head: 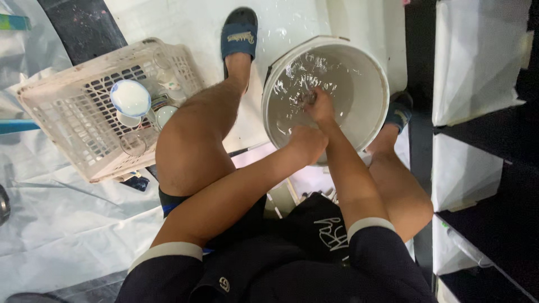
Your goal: The person washes several small bowls and cups by hand in a bucket of water. They scrub the items, rinse them, and place them into a plastic basket. The person repeats this process for multiple items throughout the clip.
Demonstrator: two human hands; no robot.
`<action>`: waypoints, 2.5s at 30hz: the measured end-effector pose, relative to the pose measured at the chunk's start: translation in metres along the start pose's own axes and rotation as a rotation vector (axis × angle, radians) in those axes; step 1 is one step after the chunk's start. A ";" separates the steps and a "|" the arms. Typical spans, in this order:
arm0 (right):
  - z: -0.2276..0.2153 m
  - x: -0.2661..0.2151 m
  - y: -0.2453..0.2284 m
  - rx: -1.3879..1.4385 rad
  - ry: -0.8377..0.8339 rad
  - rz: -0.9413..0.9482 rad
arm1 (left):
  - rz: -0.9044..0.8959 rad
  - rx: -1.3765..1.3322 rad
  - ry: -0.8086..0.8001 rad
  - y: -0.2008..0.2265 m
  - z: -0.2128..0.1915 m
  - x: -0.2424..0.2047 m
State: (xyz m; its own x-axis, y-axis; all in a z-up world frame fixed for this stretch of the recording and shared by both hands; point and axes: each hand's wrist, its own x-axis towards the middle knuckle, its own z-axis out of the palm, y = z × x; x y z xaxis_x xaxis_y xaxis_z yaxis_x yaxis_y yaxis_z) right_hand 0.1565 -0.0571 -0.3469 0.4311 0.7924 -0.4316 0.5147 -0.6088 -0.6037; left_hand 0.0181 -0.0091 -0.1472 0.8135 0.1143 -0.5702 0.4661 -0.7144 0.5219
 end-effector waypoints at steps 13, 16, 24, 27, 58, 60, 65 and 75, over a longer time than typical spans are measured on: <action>-0.020 -0.009 0.018 1.217 -0.370 0.557 | 0.020 0.054 -0.076 0.004 -0.005 0.004; -0.031 -0.021 0.002 1.297 -0.321 0.620 | 0.018 0.033 -0.200 0.003 -0.001 0.004; -0.049 -0.044 -0.023 1.279 -0.214 0.540 | 0.019 0.093 -0.091 -0.004 0.005 0.007; -0.051 -0.043 -0.028 1.261 -0.181 0.539 | 0.021 0.091 -0.077 -0.005 0.004 0.010; 0.005 0.015 0.027 0.392 0.104 0.201 | -0.048 -0.004 -0.068 -0.004 -0.013 -0.001; 0.010 0.016 0.031 0.418 0.058 0.256 | -0.026 0.000 -0.045 -0.005 -0.012 -0.001; 0.009 0.011 0.034 0.576 -0.297 0.395 | -0.027 0.020 -0.048 -0.010 -0.004 0.006; -0.081 -0.046 -0.056 0.884 -0.504 0.631 | -0.158 -0.001 0.205 -0.030 -0.062 -0.014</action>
State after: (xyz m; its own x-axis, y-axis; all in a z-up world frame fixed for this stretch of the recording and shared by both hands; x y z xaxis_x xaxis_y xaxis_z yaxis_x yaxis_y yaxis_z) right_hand 0.1679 -0.0620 -0.2390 -0.0163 0.4087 -0.9125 -0.4557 -0.8154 -0.3570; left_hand 0.0139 0.0530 -0.1154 0.7839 0.3618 -0.5046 0.5933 -0.6758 0.4373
